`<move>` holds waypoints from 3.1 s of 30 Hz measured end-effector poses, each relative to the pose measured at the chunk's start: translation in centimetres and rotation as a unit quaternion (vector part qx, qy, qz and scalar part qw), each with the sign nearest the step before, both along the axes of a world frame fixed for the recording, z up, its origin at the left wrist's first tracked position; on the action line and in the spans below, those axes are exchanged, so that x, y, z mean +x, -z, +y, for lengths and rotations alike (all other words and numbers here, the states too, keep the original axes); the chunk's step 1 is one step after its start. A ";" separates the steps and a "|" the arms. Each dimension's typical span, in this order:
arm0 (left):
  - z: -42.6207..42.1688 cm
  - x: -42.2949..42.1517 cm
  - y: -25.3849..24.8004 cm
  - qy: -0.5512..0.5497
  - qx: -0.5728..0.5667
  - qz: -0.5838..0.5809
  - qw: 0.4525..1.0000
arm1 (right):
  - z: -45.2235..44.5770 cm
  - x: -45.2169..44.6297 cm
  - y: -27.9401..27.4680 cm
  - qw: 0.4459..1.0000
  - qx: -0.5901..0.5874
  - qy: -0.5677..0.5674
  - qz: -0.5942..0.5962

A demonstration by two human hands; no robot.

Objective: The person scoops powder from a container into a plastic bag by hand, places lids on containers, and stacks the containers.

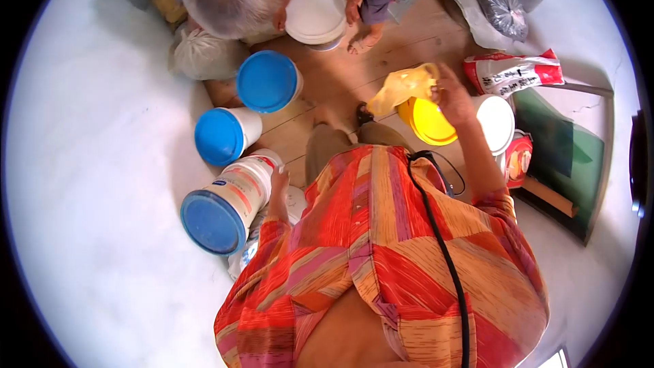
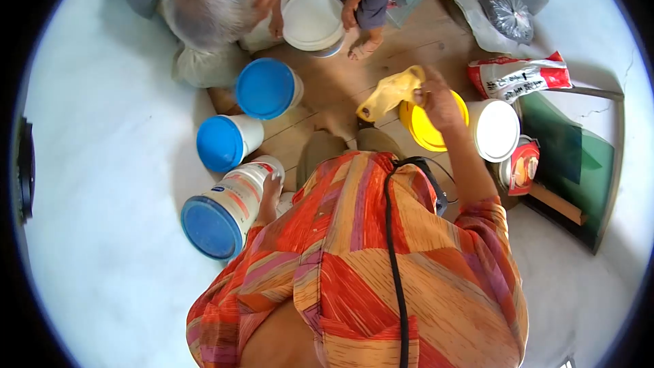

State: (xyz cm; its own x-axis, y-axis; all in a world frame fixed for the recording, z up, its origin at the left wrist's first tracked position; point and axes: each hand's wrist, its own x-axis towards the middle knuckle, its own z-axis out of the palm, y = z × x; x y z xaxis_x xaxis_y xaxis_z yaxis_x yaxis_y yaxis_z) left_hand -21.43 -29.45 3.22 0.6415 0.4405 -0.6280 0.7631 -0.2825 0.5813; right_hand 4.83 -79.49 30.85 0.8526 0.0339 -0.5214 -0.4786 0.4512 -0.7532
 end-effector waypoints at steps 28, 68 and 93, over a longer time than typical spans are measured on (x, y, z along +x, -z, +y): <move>-13.3 -13.9 -5.6 -0.299 -0.167 0.131 0.930 | -19.3 4.0 1.5 0.999 0.045 0.007 -0.012; -21.8 -18.3 -6.1 -0.238 0.050 0.018 0.970 | -16.7 9.5 9.3 0.961 -0.130 -0.187 0.157; 6.6 -13.1 -17.5 -0.136 0.468 0.010 0.873 | -14.2 3.9 6.2 0.958 -0.112 -0.204 0.166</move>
